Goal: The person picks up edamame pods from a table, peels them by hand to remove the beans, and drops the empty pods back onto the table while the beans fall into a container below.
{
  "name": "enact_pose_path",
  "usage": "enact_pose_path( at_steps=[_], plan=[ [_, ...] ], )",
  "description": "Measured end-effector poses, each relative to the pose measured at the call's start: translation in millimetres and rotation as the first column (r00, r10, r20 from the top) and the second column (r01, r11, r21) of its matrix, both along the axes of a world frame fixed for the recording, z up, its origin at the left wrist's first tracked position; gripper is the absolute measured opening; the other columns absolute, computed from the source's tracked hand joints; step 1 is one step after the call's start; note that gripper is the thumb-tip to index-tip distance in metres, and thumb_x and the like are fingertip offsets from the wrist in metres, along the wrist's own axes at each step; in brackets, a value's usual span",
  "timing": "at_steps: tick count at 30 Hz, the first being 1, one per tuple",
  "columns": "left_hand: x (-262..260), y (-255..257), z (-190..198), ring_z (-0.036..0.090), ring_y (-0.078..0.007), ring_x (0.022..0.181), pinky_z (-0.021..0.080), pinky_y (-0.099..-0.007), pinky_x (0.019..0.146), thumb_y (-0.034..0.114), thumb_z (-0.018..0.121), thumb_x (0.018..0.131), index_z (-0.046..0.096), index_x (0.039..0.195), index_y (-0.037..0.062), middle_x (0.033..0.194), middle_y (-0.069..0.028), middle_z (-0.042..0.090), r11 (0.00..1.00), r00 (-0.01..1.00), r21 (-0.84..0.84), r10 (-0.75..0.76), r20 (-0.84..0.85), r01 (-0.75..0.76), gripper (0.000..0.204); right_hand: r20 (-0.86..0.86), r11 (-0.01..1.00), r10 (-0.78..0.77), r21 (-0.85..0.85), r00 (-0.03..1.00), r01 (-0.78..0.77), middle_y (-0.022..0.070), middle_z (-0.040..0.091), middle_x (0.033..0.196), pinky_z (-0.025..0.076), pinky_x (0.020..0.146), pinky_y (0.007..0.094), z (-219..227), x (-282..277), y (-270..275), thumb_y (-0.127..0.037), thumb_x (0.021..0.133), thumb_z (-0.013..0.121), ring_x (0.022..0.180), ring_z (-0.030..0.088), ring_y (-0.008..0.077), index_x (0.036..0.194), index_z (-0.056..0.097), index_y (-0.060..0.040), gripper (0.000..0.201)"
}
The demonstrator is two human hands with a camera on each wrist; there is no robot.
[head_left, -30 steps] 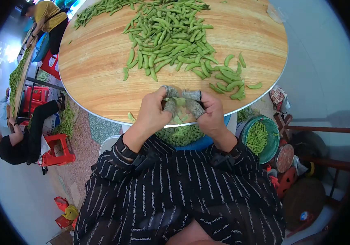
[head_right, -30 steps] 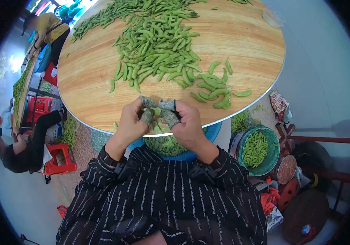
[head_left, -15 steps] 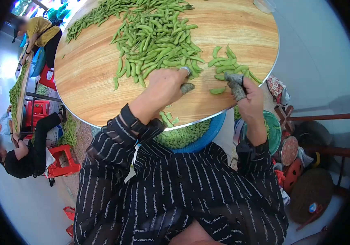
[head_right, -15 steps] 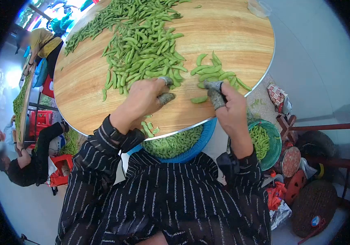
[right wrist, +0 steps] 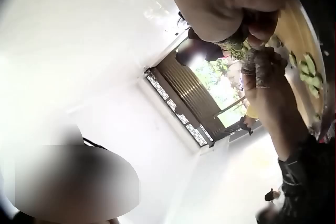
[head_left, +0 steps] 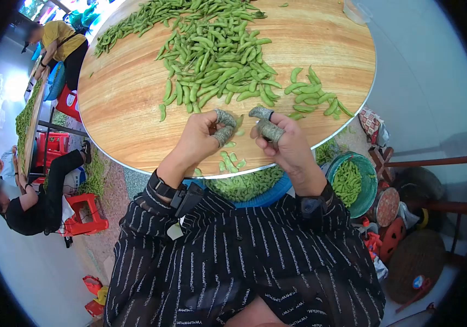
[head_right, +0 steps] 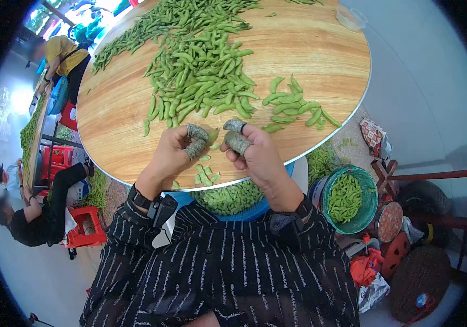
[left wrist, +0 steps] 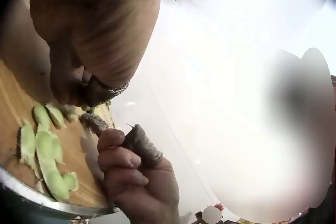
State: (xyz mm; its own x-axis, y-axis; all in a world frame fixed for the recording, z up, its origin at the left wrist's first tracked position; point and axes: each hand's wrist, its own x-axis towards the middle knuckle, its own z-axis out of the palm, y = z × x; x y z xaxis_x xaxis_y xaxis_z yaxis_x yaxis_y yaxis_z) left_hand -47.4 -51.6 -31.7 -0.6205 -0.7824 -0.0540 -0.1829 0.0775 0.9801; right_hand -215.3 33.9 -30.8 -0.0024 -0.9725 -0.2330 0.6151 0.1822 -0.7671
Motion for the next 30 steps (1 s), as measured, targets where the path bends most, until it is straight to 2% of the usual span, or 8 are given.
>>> enact_pose_path(
  at_steps=[3,5,8,11,17,20,24,30],
  plan=[
    [6.1,-4.5,4.7,0.047,-0.0065,0.055,0.039,-0.0221,0.05,0.006,0.06,0.073,0.056,0.084,-0.0009,0.061,-0.0018,0.051,0.991,0.999,-0.131,-0.021,0.039,0.026,0.013,-0.131,0.999,-0.026,-0.039,0.991,0.02,0.0004,0.055,0.072,0.035,0.044,0.0149,0.1,-5.4,3.1,-0.006,0.082,0.048,0.055,0.047,0.003,0.094,0.055,-0.0027,0.014],
    [2.5,-1.8,29.8,0.052,-0.017,0.055,0.042,-0.027,0.052,0.009,0.061,0.073,0.055,0.086,-0.0008,0.064,-0.0093,0.053,0.944,0.927,-0.324,0.061,0.369,0.067,0.018,-0.29,0.994,-0.09,-0.079,0.953,0.069,-0.0008,0.056,0.072,0.035,0.044,0.0139,-3.0,-7.2,8.0,-0.005,0.082,0.048,0.056,0.048,0.0026,0.095,0.057,-0.0035,0.017],
    [-1.3,-4.1,21.2,0.053,-0.0301,0.062,0.043,-0.035,0.057,0.01,0.061,0.071,0.054,0.086,-0.0012,0.071,-0.0169,0.053,0.874,0.917,-0.461,0.049,0.397,0.153,0.02,-0.507,0.975,-0.202,-0.183,0.838,0.124,-0.0033,0.056,0.07,0.035,0.045,0.0141,-4.7,-6.8,13.5,-0.007,0.082,0.049,0.056,0.047,0.0011,0.092,0.059,-0.0051,0.014],
    [-4.5,-12.3,6.1,0.052,-0.0348,0.071,0.042,-0.0395,0.061,0.009,0.061,0.069,0.053,0.084,-0.0017,0.078,-0.0189,0.053,0.701,0.866,-0.665,0.139,0.481,0.258,0.02,-0.534,0.985,-0.171,-0.082,0.828,0.15,-0.0037,0.055,0.07,0.034,0.045,0.0135,2.0,0.8,15.8,-0.008,0.083,0.05,0.055,0.045,0.0004,0.093,0.059,-0.0047,0.014],
    [-0.4,3.4,24.5,0.051,-0.0364,0.072,0.041,-0.0404,0.062,0.006,0.056,0.071,0.051,0.082,-0.0024,0.08,-0.02,0.052,0.813,0.933,-0.553,0.036,0.358,0.181,0.014,-0.346,1.0,-0.024,-0.019,0.938,0.018,-0.0029,0.054,0.069,0.035,0.047,0.0164,3.9,12.9,13.8,-0.004,0.081,0.049,0.055,0.044,0.0022,0.093,0.057,-0.0019,0.015],
    [4.9,19.8,25.3,0.052,-0.0358,0.072,0.042,-0.038,0.061,0.008,0.066,0.064,0.049,0.087,-0.0005,0.078,-0.018,0.052,0.767,0.98,-0.632,0.019,0.198,0.113,0.029,-0.223,0.999,0.039,0.003,0.974,-0.04,-0.0025,0.054,0.07,0.035,0.047,0.0162,7.7,18.1,13.3,-0.001,0.08,0.048,0.055,0.044,0.0022,0.092,0.057,-0.0015,0.015],
    [8.6,30.7,29.9,0.052,-0.037,0.074,0.042,-0.0378,0.062,0.005,0.068,0.061,0.046,0.092,-0.0011,0.08,-0.0186,0.051,0.662,0.976,-0.733,0.008,0.219,0.159,0.038,-0.208,0.998,0.032,-0.045,0.978,-0.042,-0.0037,0.05,0.062,0.028,0.043,0.0139,11.9,20.7,15.4,-0.01,0.081,0.051,0.052,0.042,0.001,0.084,0.057,-0.0044,0.009],
    [12.1,38.2,28.3,0.051,-0.0363,0.08,0.043,-0.0384,0.065,0.001,0.059,0.059,0.044,0.092,-0.002,0.084,-0.0203,0.05,0.638,0.916,-0.717,0.047,0.399,0.28,0.036,-0.273,0.994,0.003,-0.109,0.962,-0.034,-0.002,0.056,0.077,0.037,0.055,0.0167,16.9,23.8,17.5,0.005,0.075,0.049,0.065,0.047,0.0029,0.089,0.057,-0.0009,0.018]
  ],
)
